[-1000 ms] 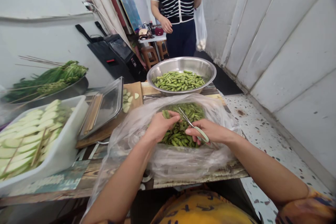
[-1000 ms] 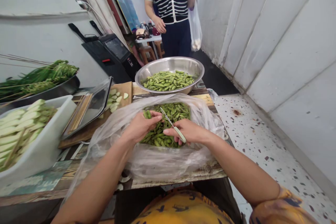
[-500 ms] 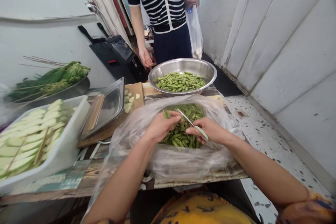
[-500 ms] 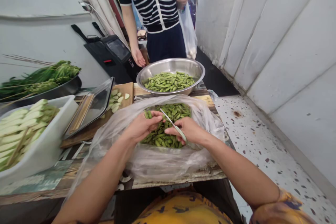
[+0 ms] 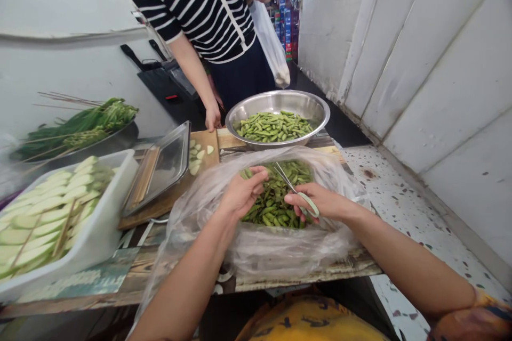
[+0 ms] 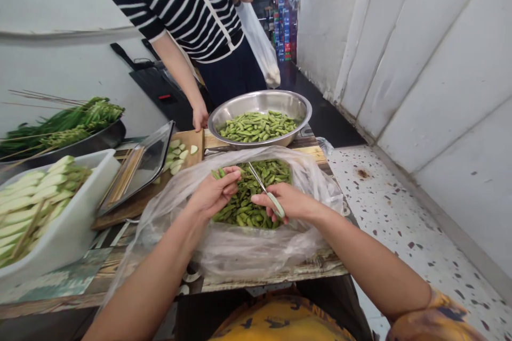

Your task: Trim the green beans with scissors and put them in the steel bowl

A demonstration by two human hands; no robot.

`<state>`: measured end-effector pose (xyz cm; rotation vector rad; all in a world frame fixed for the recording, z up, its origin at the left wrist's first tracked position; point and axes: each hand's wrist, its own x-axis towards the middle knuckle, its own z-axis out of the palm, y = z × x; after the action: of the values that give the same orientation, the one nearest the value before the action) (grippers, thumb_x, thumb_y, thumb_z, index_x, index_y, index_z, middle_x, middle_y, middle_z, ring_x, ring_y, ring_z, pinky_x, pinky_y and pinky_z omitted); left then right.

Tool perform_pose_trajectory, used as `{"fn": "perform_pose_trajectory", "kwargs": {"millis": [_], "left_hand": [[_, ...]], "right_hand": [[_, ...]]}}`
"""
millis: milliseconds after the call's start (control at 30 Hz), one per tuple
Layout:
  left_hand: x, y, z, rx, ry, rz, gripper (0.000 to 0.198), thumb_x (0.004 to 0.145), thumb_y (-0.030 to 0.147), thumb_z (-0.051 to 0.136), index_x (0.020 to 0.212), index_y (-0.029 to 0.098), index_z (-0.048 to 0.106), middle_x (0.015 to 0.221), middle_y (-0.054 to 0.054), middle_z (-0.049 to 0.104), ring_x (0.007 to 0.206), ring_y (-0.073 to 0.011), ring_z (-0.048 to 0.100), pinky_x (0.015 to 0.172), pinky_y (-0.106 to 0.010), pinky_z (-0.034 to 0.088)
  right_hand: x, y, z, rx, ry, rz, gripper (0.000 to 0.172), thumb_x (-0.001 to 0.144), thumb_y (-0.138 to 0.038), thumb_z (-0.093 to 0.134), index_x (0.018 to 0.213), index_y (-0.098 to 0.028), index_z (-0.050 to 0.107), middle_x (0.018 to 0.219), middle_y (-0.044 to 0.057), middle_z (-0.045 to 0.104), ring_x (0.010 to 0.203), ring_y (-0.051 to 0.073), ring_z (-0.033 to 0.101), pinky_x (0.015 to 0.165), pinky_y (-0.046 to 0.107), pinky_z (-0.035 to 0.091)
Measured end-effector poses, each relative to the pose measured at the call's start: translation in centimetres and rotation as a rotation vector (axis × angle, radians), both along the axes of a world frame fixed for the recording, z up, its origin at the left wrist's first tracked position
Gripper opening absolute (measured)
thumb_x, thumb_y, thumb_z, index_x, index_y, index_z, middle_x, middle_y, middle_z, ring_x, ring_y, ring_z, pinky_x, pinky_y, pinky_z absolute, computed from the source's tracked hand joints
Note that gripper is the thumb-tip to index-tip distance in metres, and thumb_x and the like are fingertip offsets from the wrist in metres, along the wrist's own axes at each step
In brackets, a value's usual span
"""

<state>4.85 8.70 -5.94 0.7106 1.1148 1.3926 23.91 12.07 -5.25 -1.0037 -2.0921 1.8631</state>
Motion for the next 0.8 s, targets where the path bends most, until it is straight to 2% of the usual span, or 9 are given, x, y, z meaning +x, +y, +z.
{"fn": "perform_pose_trajectory", "kwargs": {"millis": [267,367,600,800], "left_hand": [[0.5,-0.2,0.1,-0.005,-0.041,0.053,0.024,0.058,0.019,0.075,0.068,0.011,0.054,0.067,-0.003,0.064,0.042,0.0001,0.04,0.041,-0.013,0.028],[0.8,-0.4,0.1,-0.005,-0.024,0.032,0.024,0.058,0.019,0.075,0.068,0.012,0.054,0.069,-0.003,0.065,0.042,0.0001,0.04,0.041,-0.014,0.027],[1.5,-0.6,-0.2,-0.009,0.046,-0.081,0.022,0.059,0.023,0.076,0.068,0.01,0.06,0.067,-0.003,0.065,0.042,-0.0004,0.038,0.041,-0.016,0.026],[1.6,-0.6,-0.1,-0.056,0.05,-0.109,0.02,0.059,0.023,0.075,0.064,0.01,0.061,0.052,0.001,0.056,0.041,-0.0014,0.037,0.041,-0.017,0.025]], "right_hand": [[0.0,-0.2,-0.1,0.051,-0.043,-0.008,0.049,0.072,-0.064,0.054,0.072,-0.015,0.05,0.064,0.002,0.055,0.051,0.012,0.054,0.032,0.018,0.039],[0.0,-0.2,-0.1,0.049,-0.039,0.001,0.049,0.072,-0.064,0.055,0.075,-0.015,0.051,0.065,0.002,0.055,0.053,0.012,0.055,0.031,0.018,0.039],[-0.1,-0.3,-0.4,0.095,-0.048,-0.006,0.05,0.071,-0.066,0.054,0.069,-0.016,0.049,0.06,0.0,0.054,0.046,0.011,0.051,0.031,0.019,0.036],[-0.2,-0.4,-0.3,0.123,-0.063,-0.017,0.051,0.073,-0.065,0.052,0.062,-0.016,0.048,0.053,-0.001,0.053,0.041,0.01,0.049,0.034,0.02,0.035]]}}
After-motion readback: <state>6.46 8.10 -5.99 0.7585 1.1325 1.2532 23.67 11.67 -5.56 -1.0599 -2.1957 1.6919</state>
